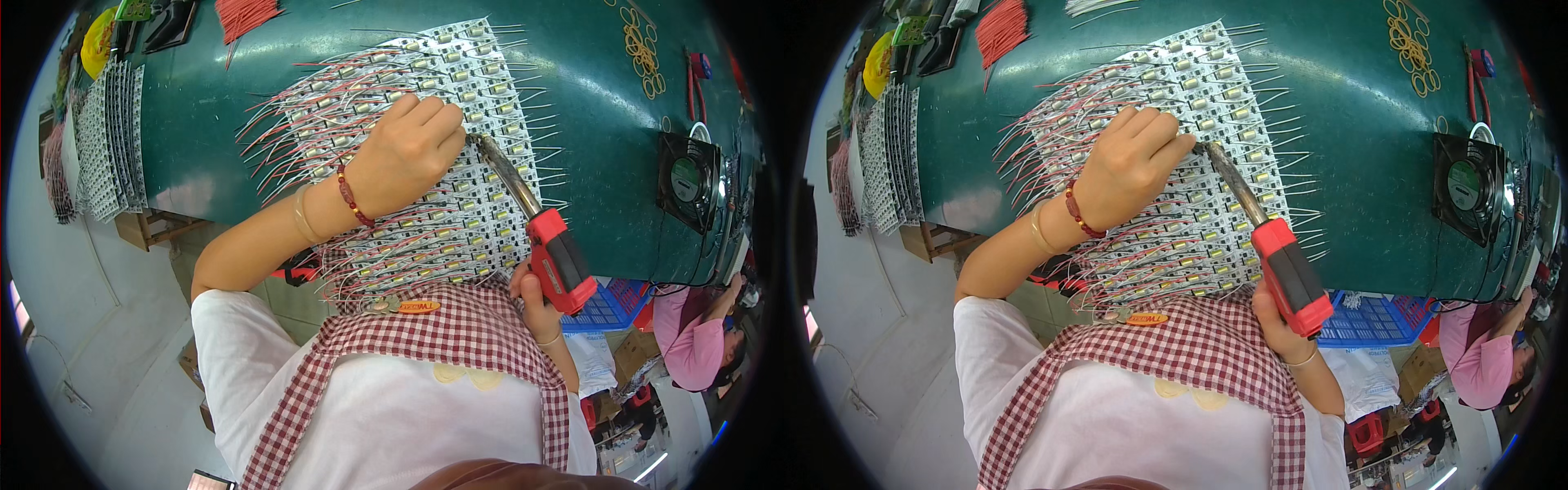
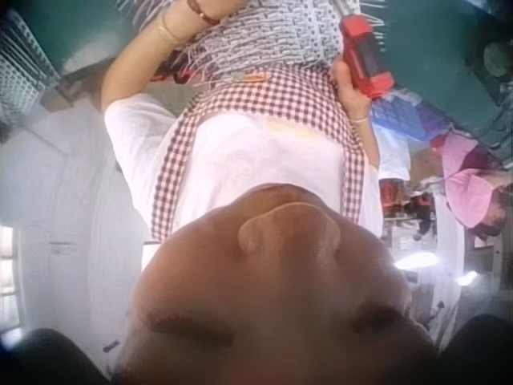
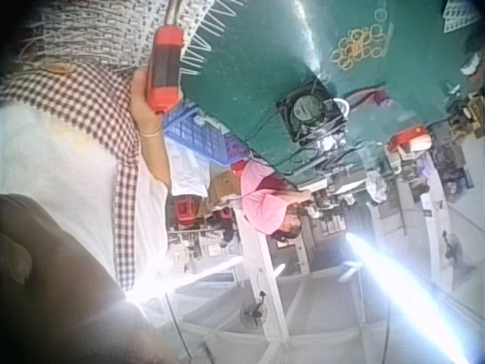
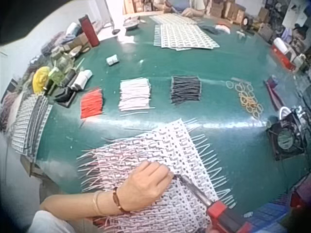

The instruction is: The person solders components onto a sheet of circuit boards using a soldering gun, dips the tool tip into a container of solder, and positions wires onto the boards by hand before soldering them.

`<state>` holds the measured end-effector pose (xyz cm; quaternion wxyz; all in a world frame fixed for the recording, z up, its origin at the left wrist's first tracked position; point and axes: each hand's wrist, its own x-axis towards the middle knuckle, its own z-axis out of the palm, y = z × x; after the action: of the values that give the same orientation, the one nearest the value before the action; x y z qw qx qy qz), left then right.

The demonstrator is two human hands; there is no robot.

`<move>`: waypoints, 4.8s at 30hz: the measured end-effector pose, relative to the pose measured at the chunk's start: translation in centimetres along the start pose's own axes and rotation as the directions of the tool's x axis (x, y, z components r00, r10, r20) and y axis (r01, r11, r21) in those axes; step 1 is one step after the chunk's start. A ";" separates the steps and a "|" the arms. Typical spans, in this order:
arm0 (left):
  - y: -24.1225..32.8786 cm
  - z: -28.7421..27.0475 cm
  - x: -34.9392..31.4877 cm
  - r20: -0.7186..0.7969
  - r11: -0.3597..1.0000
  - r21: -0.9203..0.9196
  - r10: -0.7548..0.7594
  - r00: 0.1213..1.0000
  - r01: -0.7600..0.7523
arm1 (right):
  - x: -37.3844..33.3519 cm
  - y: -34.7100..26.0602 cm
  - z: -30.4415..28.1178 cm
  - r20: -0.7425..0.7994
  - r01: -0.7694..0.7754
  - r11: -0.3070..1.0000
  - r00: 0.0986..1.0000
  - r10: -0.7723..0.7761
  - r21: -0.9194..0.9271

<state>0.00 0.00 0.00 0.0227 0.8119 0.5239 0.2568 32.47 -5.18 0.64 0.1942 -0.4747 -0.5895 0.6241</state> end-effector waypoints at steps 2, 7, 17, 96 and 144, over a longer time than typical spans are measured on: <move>0.0 0.0 0.0 -0.005 1.000 -0.005 -0.003 1.000 0.003 | 0.3 -0.2 0.0 0.002 0.078 0.994 0.997 -0.078 -0.077; 0.2 0.0 0.2 -0.013 1.000 -0.014 0.010 1.000 -0.010 | 0.3 -2.1 0.8 -0.028 0.103 0.995 0.994 -0.103 0.017; 0.3 -0.1 0.2 -0.021 0.996 0.086 0.011 1.000 -0.009 | 0.2 -2.2 0.5 -0.023 0.089 0.996 0.996 -0.088 0.015; 2.3 -0.7 0.2 0.109 0.994 0.060 0.086 0.990 -0.093 | -2.1 2.6 -0.9 -0.033 0.192 0.917 0.976 -0.217 -0.350; 2.0 -0.4 0.0 0.076 0.992 0.082 0.093 0.993 -0.099 | -2.2 3.5 -0.7 -0.031 0.169 0.930 0.982 -0.189 -0.327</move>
<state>1.51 -1.01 1.00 -0.0054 0.8451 0.4935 0.2054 35.21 -7.31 -1.72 0.1878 -0.4634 -0.7181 0.4840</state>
